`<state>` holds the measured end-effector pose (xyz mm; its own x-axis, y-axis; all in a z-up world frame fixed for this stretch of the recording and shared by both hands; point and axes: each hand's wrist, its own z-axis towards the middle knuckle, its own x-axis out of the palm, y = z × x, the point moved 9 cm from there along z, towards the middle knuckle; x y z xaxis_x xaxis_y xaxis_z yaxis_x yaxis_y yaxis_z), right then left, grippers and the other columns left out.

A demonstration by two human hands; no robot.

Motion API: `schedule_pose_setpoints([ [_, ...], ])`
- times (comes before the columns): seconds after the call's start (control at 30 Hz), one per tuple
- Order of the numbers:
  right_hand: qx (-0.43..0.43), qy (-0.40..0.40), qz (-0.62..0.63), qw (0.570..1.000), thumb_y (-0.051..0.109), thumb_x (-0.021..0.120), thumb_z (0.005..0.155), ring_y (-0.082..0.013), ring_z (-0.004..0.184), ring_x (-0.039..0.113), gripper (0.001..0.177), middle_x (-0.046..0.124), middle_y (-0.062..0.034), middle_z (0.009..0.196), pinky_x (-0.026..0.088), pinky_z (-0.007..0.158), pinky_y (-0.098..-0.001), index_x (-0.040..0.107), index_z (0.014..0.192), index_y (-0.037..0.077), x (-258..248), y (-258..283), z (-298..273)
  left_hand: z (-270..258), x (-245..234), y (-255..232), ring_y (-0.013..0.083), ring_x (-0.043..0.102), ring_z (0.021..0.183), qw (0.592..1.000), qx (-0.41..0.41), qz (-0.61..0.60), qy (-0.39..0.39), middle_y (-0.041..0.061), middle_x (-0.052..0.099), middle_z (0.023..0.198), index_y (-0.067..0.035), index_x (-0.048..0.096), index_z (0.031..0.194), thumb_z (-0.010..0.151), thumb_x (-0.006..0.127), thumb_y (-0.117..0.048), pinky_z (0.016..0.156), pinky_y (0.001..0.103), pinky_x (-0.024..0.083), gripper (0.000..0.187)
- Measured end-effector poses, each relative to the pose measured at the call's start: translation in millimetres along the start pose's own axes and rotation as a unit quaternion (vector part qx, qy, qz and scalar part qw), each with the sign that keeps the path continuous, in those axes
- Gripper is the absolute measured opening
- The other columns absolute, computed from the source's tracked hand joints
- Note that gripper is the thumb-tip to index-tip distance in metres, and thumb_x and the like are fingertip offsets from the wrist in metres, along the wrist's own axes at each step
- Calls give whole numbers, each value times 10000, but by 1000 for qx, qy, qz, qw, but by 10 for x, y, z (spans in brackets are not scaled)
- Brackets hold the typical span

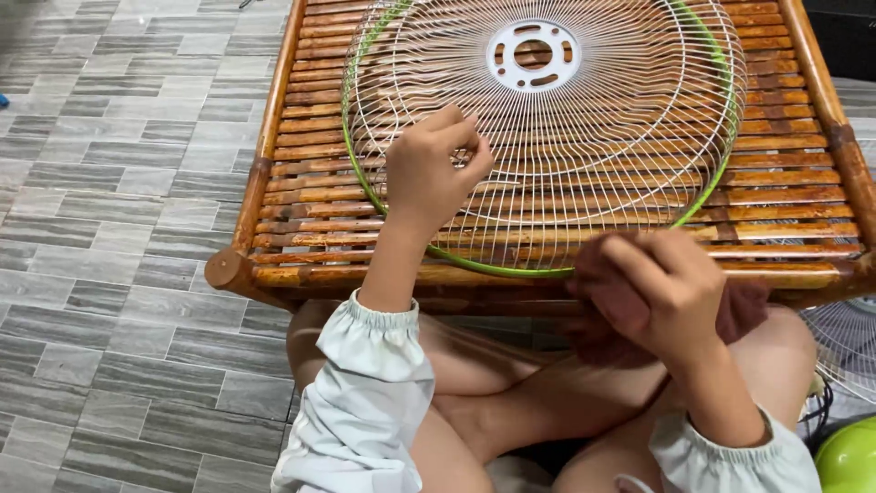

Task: Cleaning a metal fan guard using a cloth

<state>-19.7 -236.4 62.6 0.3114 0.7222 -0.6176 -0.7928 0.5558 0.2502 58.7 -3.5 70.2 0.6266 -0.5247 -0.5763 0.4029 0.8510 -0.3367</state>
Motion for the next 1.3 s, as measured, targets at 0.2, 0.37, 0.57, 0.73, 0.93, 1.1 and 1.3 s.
schedule_pose_setpoints([
  [0.2, 12, 45, 66, 997, 78, 831, 726, -268, 756, 610, 353, 717, -106, 935, 487, 754, -391, 766, 1067, 14, 8, -395, 11, 14, -75, -116, 117, 455, 515, 1000, 29, 4, 10, -40, 638, 746, -112, 664, 647, 807, 688, -103, 486, 277, 402, 162],
  [0.37, -89, 26, -187, 978, 254, 930, 964, -308, 822, 589, 367, 605, -121, 1006, 490, 728, -395, 768, 1241, 76, 148, -543, 985, 38, -142, -137, 140, 509, 546, 1000, 20, -15, -5, -32, 671, 805, -87, 661, 648, 789, 688, -101, 520, 291, 441, 144],
  [0.57, -95, 121, -209, 966, 404, 804, 840, -303, 775, 666, 353, 681, -63, 941, 549, 666, -408, 771, 1118, 189, 1370, -1188, 1592, 35, -149, -132, 115, 485, 554, 1000, 22, -1, -5, -37, 655, 785, -99, 659, 653, 796, 686, -99, 510, 272, 429, 145],
  [0.73, -69, 172, -208, 961, 440, 818, 794, -299, 761, 672, 414, 689, -45, 959, 536, 613, -408, 777, 1154, 241, 1010, -926, 1313, -20, -1, -8, 86, 365, 490, 1000, 10, 24, -1, -50, 536, 678, -139, 587, 649, 853, 660, -119, 451, 235, 332, 218],
  [0.93, -36, 200, -235, 951, 415, 770, 864, -284, 808, 685, 257, 700, -18, 982, 534, 658, -393, 751, 1042, 230, 452, -656, 975, -15, -45, -73, 86, 392, 504, 999, 31, 19, -2, -38, 571, 706, -127, 618, 668, 846, 671, -103, 450, 230, 349, 188],
  [1.1, 7, 258, -186, 948, 350, 753, 818, -371, 828, 690, 255, 736, -74, 980, 525, 678, -460, 761, 1031, 208, 564, -809, 1041, -3, 10, -91, 87, 459, 563, 998, 55, 23, 10, -30, 628, 763, -130, 651, 693, 840, 680, -93, 498, 226, 397, 154],
  [1.3, -102, 163, -316, 929, 453, 755, 850, -295, 705, 681, 254, 696, -51, 873, 534, 576, -396, 738, 1008, 255, 1305, -1174, 1494, 21, -85, -120, 76, 445, 508, 999, 47, 6, -4, -40, 667, 752, -122, 667, 663, 782, 695, -56, 468, 216, 379, 139],
])
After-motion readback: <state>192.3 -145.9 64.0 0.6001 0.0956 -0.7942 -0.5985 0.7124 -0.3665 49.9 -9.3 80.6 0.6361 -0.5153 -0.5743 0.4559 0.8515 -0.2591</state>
